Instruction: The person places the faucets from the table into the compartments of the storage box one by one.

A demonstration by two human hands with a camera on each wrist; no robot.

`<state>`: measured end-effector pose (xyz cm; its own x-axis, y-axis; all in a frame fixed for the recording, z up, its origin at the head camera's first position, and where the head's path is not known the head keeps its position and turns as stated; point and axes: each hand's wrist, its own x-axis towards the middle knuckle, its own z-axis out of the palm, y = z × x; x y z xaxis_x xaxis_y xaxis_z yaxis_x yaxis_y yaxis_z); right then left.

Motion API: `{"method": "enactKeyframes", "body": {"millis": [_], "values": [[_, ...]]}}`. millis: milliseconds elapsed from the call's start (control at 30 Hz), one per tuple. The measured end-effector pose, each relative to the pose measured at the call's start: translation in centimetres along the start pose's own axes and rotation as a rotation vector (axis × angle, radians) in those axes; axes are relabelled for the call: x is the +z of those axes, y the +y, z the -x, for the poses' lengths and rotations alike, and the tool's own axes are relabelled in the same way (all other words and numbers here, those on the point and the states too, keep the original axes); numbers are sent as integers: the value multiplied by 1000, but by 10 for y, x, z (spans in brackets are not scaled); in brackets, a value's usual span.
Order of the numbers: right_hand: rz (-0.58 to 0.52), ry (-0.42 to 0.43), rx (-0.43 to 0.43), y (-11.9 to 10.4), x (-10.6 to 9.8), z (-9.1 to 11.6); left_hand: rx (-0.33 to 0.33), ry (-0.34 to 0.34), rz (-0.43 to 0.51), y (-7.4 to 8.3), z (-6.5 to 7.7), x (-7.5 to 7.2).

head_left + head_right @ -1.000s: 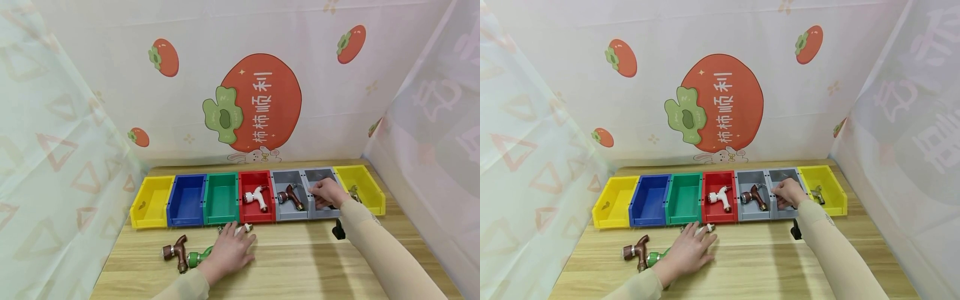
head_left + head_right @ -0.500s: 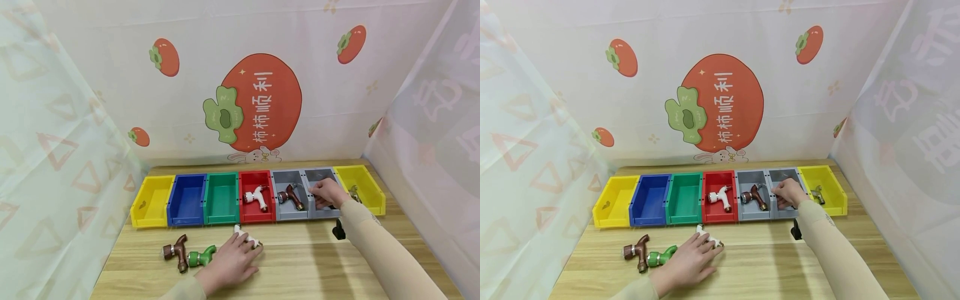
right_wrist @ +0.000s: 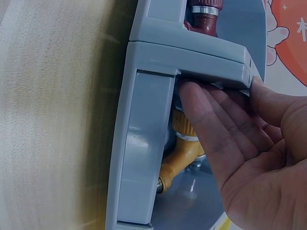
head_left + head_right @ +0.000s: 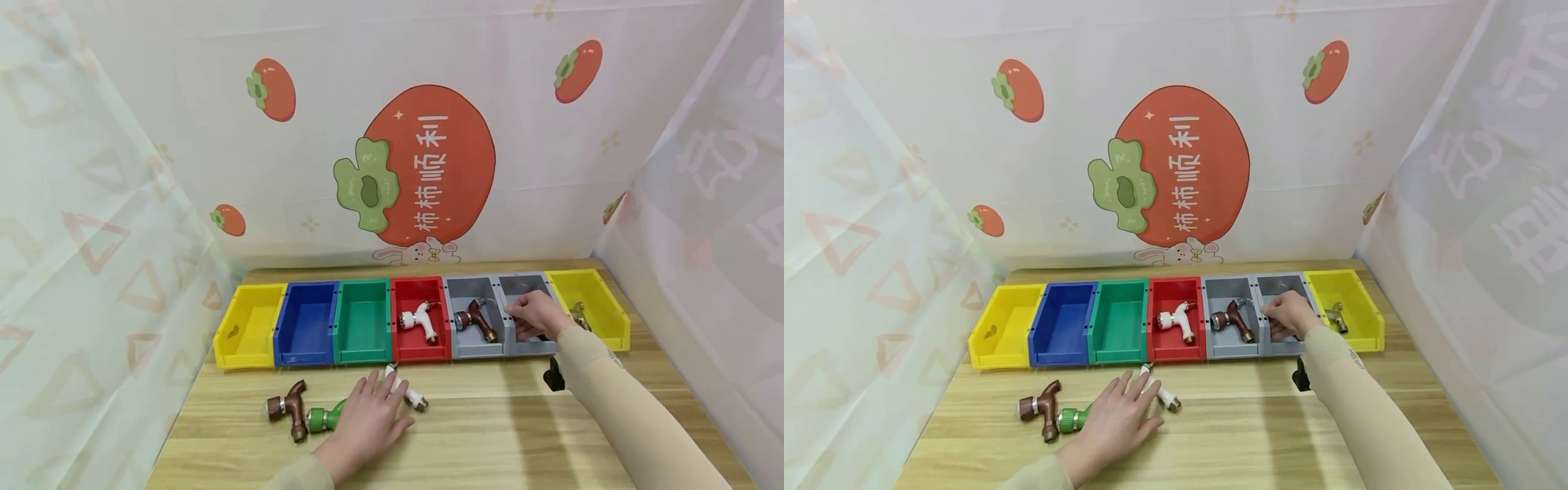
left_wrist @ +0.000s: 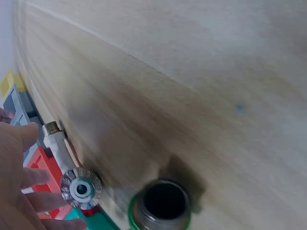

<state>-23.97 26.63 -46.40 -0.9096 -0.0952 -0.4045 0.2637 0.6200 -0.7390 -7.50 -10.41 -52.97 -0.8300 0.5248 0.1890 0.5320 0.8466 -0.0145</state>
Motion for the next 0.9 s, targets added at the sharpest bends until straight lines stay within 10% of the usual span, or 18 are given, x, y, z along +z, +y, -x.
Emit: {"method": "enactKeyframes", "body": {"millis": [200, 500, 900], "values": [[-6, 5, 5, 3, 1, -2, -58, -94, 31, 9, -12, 6], [-7, 7, 2, 3, 1, -3, 38, -197, 69, 24, -23, 6], [4, 5, 10, 2, 0, -1, 168, -43, -18, 29, -21, 13]]}}
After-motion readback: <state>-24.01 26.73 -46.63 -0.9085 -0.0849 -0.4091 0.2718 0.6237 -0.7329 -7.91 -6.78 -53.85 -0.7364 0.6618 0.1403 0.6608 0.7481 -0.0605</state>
